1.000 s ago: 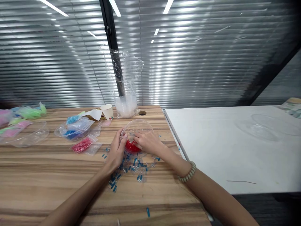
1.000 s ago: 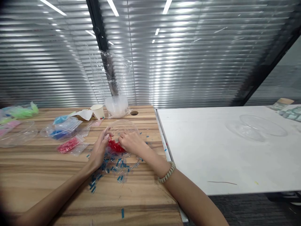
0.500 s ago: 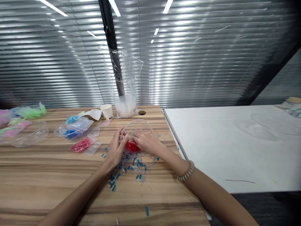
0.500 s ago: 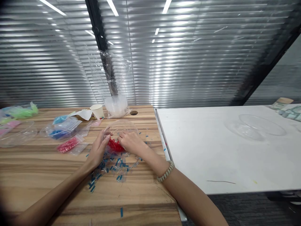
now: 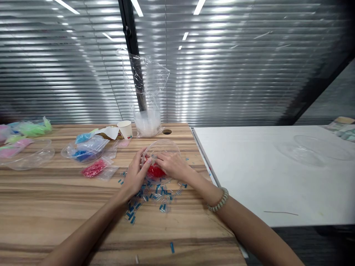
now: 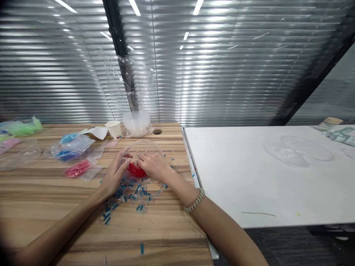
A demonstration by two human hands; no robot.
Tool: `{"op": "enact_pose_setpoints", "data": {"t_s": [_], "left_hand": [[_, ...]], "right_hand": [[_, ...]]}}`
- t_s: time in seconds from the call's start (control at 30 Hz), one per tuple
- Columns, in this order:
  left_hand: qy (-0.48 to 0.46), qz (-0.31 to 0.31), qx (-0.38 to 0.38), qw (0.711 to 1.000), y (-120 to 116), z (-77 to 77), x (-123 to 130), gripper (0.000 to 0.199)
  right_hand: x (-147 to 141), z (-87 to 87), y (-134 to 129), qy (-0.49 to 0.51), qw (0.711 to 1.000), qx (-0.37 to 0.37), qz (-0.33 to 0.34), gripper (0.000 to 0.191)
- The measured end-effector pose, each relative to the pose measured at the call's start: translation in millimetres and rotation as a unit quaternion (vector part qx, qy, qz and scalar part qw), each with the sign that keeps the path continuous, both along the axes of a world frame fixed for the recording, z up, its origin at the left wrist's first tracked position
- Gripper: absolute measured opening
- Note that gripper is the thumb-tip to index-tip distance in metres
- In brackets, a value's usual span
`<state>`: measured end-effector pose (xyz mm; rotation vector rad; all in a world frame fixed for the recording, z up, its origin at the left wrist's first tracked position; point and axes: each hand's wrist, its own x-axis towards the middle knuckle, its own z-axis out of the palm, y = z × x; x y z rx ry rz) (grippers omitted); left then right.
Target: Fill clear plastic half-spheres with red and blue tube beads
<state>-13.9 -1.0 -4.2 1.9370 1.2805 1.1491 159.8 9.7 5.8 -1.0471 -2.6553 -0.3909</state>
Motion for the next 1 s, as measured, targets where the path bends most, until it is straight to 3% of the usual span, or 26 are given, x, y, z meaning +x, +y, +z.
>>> {"op": "enact_pose_setpoints", "data": {"t_s": [0.3, 0.63, 1.0], "left_hand": [[-0.012, -0.002, -0.012, 1.000, 4, -1.8, -1, 0.053], [-0.001, -0.005, -0.014, 1.000, 2, 0.1, -2, 0.055], [0.014, -0.010, 0.000, 1.000, 2, 4.2, -1, 0.054]], "right_hand": [[0, -2.4, 3, 0.015, 1.000, 0.023, 0.005, 0.018], [1, -6.8, 5, 0.037, 0.999, -0.021, -0.002, 0.011], [1, -9.5, 4, 0.040, 0.999, -0.011, 0.003, 0.013]]}}
